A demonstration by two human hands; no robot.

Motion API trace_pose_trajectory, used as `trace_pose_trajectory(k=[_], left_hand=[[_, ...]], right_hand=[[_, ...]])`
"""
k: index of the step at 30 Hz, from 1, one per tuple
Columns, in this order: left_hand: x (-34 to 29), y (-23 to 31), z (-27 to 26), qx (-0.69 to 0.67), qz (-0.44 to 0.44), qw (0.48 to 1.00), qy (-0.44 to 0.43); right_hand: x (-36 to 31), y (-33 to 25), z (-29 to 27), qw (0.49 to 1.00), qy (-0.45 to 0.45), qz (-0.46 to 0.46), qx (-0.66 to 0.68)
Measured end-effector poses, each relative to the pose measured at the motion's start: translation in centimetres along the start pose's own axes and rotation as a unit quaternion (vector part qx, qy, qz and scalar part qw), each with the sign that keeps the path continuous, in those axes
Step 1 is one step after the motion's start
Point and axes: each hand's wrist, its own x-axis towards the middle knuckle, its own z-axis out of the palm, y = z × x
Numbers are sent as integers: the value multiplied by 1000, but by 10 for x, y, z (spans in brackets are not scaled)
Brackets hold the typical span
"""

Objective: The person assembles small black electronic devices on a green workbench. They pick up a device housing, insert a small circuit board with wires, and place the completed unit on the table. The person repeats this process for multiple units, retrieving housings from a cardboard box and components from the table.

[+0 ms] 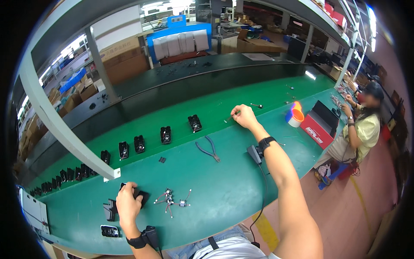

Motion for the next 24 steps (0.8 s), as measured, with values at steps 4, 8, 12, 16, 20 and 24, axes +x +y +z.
trace_pose_trajectory(k=[4, 8, 12, 16, 20, 24], left_hand=[[4, 9, 14, -12, 50, 996, 71], [8, 15, 31, -91, 104, 978, 154], [12, 11, 32, -145, 92, 961, 218], [16, 5, 35, -133, 21, 971, 196], [16, 0, 27, -112, 23, 958, 261], [16, 7, 16, -139, 96, 933, 319]], right_hand=[[-33, -75, 10, 955, -107, 42, 272], [-65, -159, 20, 847, -195, -8, 494], [-91, -226, 28, 785, -275, -53, 553], [-115, -257, 41, 764, -318, -98, 553], [-132, -276, 41, 842, -239, -201, 440], [-139, -286, 36, 879, -124, -292, 355]])
